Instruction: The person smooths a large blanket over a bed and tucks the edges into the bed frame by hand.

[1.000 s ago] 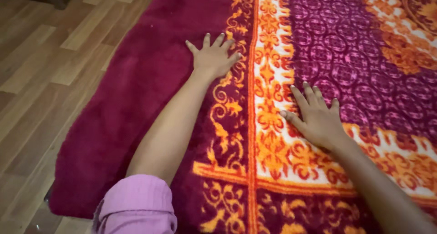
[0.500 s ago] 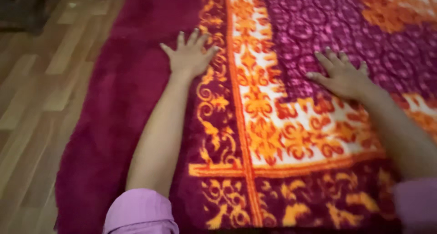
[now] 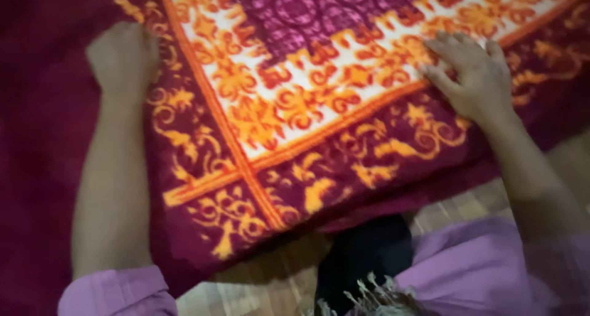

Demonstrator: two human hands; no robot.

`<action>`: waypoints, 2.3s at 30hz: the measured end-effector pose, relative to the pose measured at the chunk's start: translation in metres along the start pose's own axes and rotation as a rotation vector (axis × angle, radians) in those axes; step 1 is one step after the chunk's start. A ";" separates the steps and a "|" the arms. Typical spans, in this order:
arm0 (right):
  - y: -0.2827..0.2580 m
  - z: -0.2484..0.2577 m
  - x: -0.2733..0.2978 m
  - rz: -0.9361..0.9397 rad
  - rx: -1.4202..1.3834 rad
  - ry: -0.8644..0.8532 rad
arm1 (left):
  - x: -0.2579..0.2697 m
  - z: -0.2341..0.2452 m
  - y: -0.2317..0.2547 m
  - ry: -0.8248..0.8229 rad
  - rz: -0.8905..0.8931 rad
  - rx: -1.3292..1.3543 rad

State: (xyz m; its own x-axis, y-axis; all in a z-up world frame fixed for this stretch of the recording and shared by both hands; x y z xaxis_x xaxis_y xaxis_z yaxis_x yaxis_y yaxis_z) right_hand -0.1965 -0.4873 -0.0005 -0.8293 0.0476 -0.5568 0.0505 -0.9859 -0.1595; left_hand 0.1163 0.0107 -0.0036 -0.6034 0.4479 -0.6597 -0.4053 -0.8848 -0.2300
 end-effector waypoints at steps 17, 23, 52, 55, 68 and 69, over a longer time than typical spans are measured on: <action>-0.005 0.034 0.050 0.144 -0.004 -0.180 | 0.001 0.034 0.100 -0.260 -0.037 -0.090; 0.010 0.047 0.070 0.087 0.121 -0.097 | -0.028 0.089 0.307 -0.553 -0.186 0.586; 0.166 0.024 0.129 0.653 0.335 0.360 | -0.119 0.025 0.466 -0.475 -0.170 0.451; 0.172 0.014 0.140 0.566 0.357 0.467 | -0.122 0.025 0.466 -0.477 -0.157 0.434; 0.135 0.080 0.101 0.116 -0.104 0.563 | -0.113 0.041 0.462 -0.277 -0.190 0.425; 0.132 0.086 0.100 0.106 -0.117 0.495 | -0.113 0.049 0.465 -0.228 -0.228 0.406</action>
State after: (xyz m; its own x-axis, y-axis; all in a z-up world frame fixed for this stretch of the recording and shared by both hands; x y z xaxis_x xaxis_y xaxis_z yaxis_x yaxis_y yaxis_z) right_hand -0.3208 -0.6268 -0.0077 -0.4549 0.0461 -0.8893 0.2053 -0.9663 -0.1552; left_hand -0.0374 -0.4451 -0.0005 -0.5847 0.6800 -0.4424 -0.7504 -0.6606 -0.0237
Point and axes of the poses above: each hand's wrist, its own x-axis away from the middle knuckle, its own z-axis out of the back of the hand, y = z × x, the point moved 10 cm from there along -x, towards the middle knuckle, and after that the axes turned 5 degrees about y, right-handed, at the moved point
